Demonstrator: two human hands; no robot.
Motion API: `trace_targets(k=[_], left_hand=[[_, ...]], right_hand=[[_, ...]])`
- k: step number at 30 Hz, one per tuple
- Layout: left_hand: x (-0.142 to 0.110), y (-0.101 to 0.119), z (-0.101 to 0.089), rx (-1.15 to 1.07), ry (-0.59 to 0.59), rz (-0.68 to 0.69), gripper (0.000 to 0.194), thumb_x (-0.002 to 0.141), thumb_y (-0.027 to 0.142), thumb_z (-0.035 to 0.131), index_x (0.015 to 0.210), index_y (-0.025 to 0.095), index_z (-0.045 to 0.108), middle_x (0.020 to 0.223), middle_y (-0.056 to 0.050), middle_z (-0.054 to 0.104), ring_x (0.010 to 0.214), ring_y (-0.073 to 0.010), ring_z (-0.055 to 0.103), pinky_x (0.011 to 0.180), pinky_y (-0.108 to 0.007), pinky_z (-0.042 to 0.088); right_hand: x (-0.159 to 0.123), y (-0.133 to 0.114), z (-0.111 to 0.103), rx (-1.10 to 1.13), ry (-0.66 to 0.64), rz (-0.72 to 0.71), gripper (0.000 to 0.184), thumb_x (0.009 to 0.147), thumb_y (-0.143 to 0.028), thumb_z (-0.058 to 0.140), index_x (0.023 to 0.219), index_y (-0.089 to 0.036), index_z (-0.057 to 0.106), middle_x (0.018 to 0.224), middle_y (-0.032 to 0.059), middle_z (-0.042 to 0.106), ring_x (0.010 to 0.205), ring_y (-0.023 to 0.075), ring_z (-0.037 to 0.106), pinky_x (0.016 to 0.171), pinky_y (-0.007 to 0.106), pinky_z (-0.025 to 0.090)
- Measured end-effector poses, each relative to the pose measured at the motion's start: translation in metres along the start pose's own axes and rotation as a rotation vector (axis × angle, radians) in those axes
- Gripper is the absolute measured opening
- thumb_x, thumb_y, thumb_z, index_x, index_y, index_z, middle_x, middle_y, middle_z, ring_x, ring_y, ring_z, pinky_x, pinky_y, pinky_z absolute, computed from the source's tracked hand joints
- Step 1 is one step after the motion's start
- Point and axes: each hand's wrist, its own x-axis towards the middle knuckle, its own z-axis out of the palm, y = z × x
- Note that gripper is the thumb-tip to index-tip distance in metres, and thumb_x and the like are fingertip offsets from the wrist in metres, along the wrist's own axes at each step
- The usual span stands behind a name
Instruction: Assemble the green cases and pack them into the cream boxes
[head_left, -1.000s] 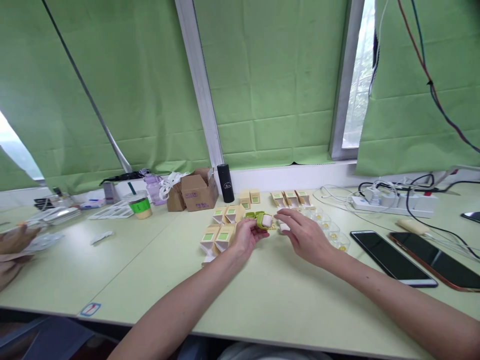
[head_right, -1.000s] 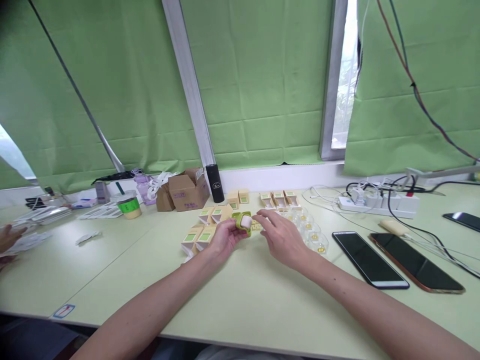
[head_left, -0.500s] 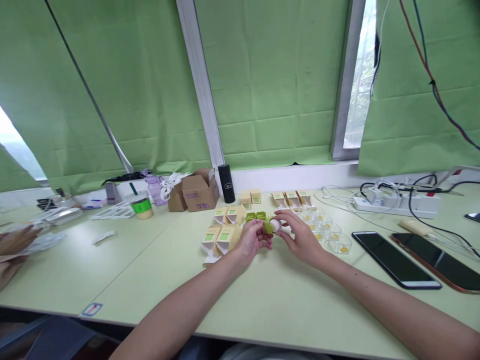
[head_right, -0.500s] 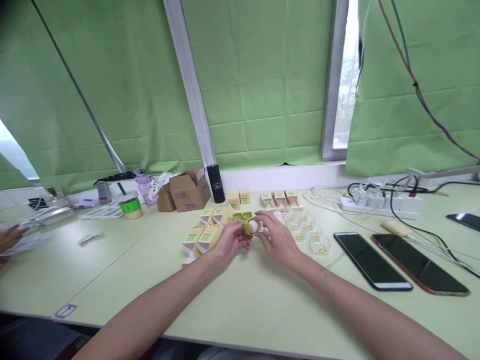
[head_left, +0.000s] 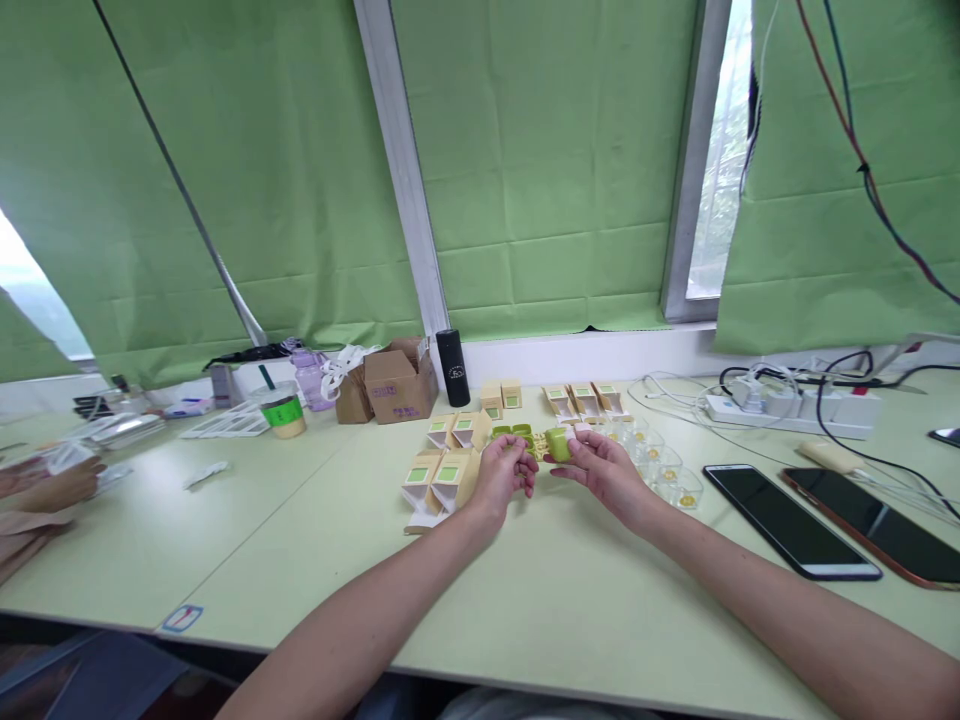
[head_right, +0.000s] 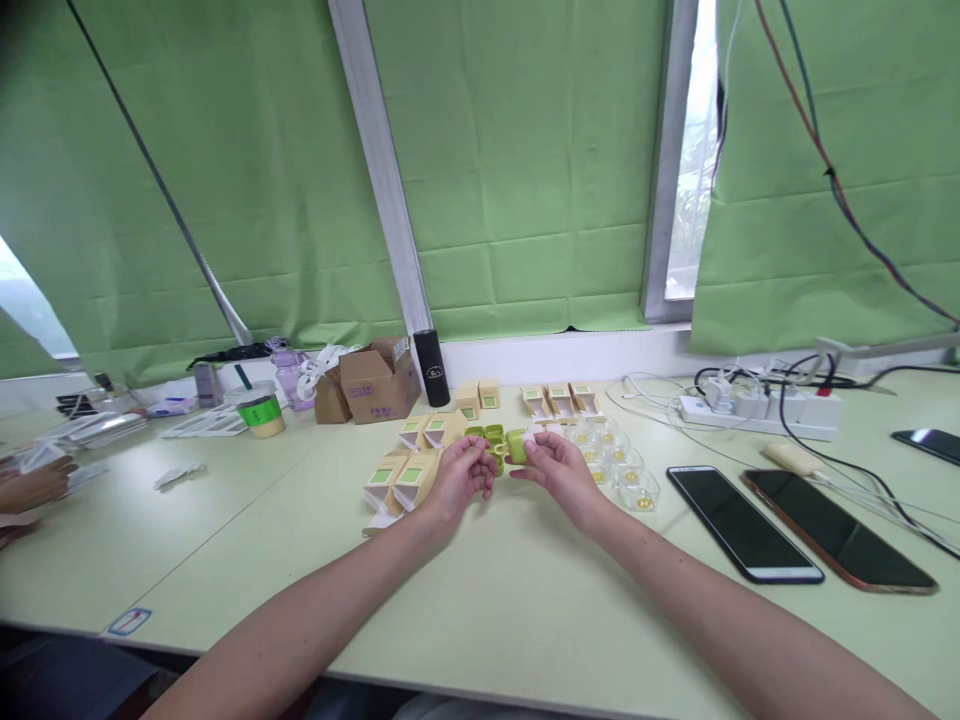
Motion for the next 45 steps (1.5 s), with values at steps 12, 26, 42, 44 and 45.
trace_targets(k=[12,26,42,44,45], left_hand=[[-0.001,-0.002,0.0,0.024,-0.002,0.041,0.039,0.08,0.048,0.074,0.093,0.021,0.05,0.065,0.001,0.064,0.046,-0.0114,0.054,0.041,-0.022,0.043],[-0.003,-0.001,0.002,0.059,0.003,0.067,0.038,0.081,0.048,0.074,0.093,0.02,0.05,0.065,0.001,0.064,0.046,-0.0108,0.053,0.042,-0.022,0.043],[0.001,-0.005,0.002,0.09,0.019,0.164,0.043,0.079,0.052,0.078,0.091,0.019,0.054,0.069,0.0,0.065,0.053,-0.0122,0.057,0.047,-0.025,0.05],[0.001,-0.005,0.003,0.101,0.016,0.196,0.041,0.079,0.05,0.078,0.089,0.018,0.055,0.071,-0.001,0.065,0.056,-0.0125,0.059,0.051,-0.026,0.052],[0.001,-0.005,0.004,0.11,0.018,0.215,0.039,0.08,0.048,0.078,0.089,0.018,0.055,0.073,-0.001,0.065,0.059,-0.0126,0.06,0.053,-0.026,0.053]], right_hand=[[0.003,0.011,-0.009,0.115,-0.032,0.109,0.034,0.08,-0.045,0.087,0.094,-0.018,0.072,0.101,0.0087,0.079,0.101,0.0298,0.078,0.098,0.05,0.061],[0.003,0.013,-0.006,0.057,0.005,0.041,0.043,0.08,-0.058,0.083,0.097,-0.022,0.068,0.099,0.0092,0.079,0.096,0.0317,0.079,0.091,0.055,0.063],[-0.004,0.005,0.002,-0.03,0.043,-0.045,0.053,0.067,-0.047,0.094,0.097,-0.026,0.055,0.094,-0.0009,0.07,0.09,0.0192,0.07,0.093,0.05,0.062],[-0.003,0.005,0.002,-0.071,0.047,-0.065,0.056,0.065,-0.045,0.095,0.097,-0.027,0.053,0.094,-0.0014,0.069,0.088,0.0192,0.069,0.089,0.048,0.063],[-0.003,0.005,0.001,-0.098,0.053,-0.075,0.056,0.065,-0.045,0.095,0.097,-0.027,0.053,0.095,-0.0013,0.069,0.087,0.0196,0.069,0.087,0.047,0.063]])
